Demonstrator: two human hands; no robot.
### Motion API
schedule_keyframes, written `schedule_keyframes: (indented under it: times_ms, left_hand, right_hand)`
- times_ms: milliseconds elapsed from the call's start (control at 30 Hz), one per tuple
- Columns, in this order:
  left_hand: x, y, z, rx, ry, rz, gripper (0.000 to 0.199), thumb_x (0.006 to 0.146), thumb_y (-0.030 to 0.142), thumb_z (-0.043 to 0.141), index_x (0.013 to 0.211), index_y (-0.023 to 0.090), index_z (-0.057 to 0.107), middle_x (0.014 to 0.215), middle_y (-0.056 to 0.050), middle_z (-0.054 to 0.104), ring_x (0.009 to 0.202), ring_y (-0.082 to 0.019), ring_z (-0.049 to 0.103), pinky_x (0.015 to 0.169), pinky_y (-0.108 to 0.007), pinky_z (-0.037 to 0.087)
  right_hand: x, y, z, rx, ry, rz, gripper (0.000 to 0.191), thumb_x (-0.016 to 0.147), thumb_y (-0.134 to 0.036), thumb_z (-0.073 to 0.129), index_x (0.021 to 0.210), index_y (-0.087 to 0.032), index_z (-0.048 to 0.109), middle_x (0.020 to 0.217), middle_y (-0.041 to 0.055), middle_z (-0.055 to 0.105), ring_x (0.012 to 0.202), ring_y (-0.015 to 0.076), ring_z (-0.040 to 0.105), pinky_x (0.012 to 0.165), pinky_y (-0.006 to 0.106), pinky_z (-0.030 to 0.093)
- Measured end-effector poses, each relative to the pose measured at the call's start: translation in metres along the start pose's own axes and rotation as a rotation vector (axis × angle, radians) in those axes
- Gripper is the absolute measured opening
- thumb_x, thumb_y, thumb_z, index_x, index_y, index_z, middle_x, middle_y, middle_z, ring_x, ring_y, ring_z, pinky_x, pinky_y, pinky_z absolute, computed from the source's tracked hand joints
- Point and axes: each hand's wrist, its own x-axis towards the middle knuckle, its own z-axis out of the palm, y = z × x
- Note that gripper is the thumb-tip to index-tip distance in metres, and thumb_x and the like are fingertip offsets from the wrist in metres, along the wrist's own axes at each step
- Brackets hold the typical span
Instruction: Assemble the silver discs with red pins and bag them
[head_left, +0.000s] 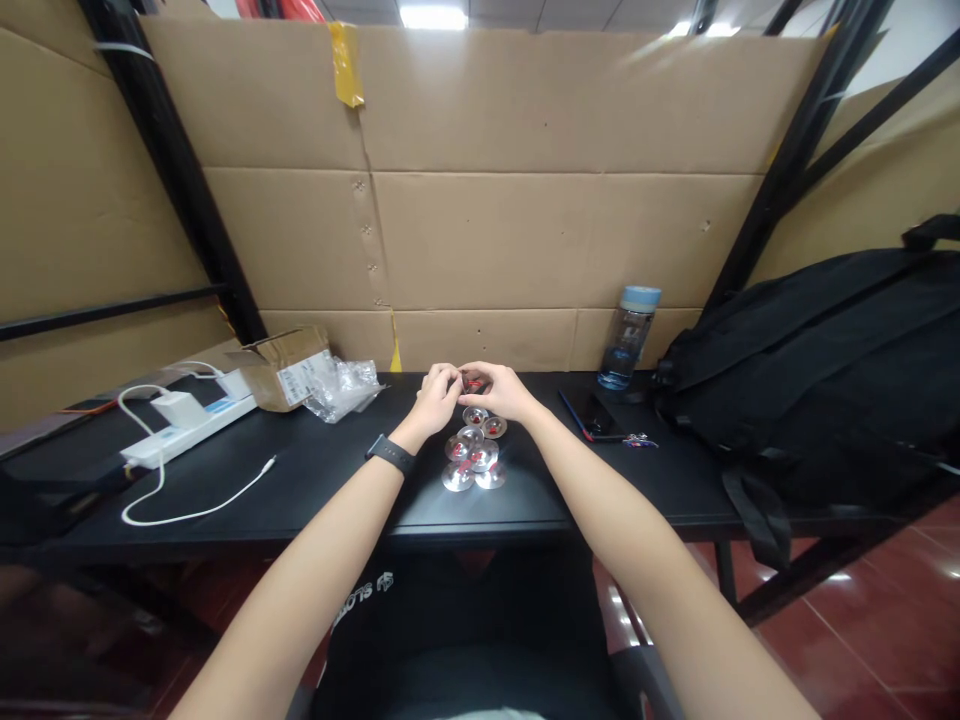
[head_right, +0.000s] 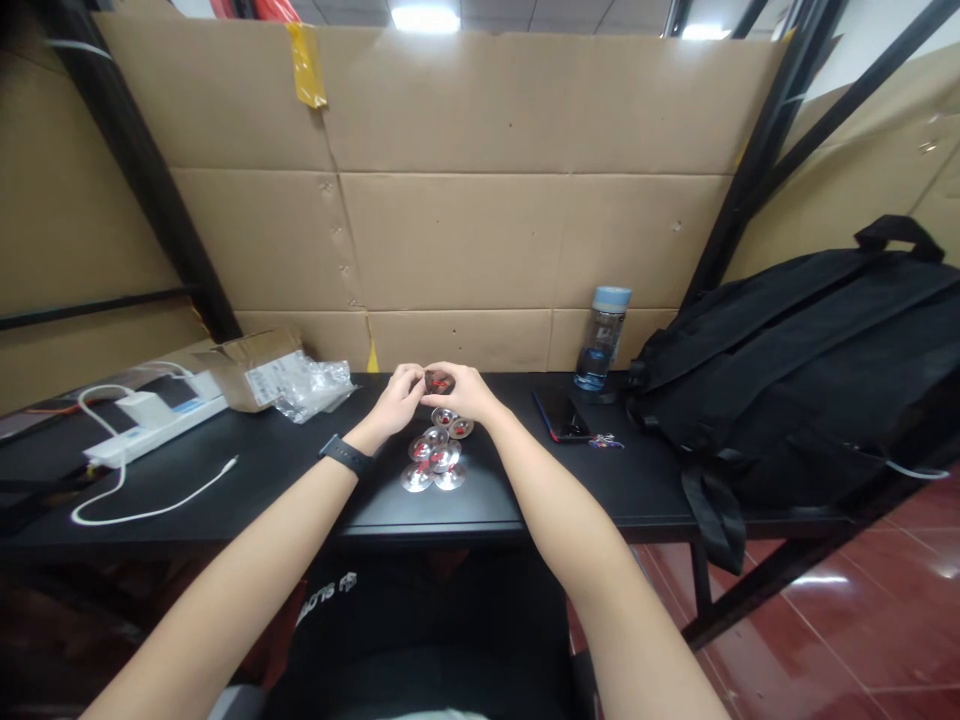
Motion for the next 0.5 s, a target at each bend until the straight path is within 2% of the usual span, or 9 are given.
schedule_keyframes:
  times_ms: [300,500]
  left_hand:
    - [0.005,-0.011,0.0,0.021,0.018,-0.077,0.018,0.102,0.032,0.052,0.094,0.023,0.065,0.124,-0.007,0.057,0.124,-0.022,0.054,0.112,-0.039,0.039]
    - [0.007,-0.016,-0.002,0.137,0.014,-0.151,0.022,0.104,0.037,0.047,0.097,0.025,0.064,0.128,-0.006,0.058,0.121,-0.023,0.055,0.107,-0.041,0.042]
  right_hand:
    - [0.003,0.003,-0.003,0.003,0.019,0.062,0.054,0.072,-0.04,0.087,0.119,-0.017,0.072,0.105,0.0085,0.078,0.076,0.0154,0.071,0.076,0.029,0.059]
    - [0.003,0.005,-0.007,-0.079,0.002,0.113,0.051,0.076,-0.044,0.083,0.118,-0.018,0.071,0.103,0.0057,0.077,0.078,0.0147,0.071,0.078,0.027,0.058]
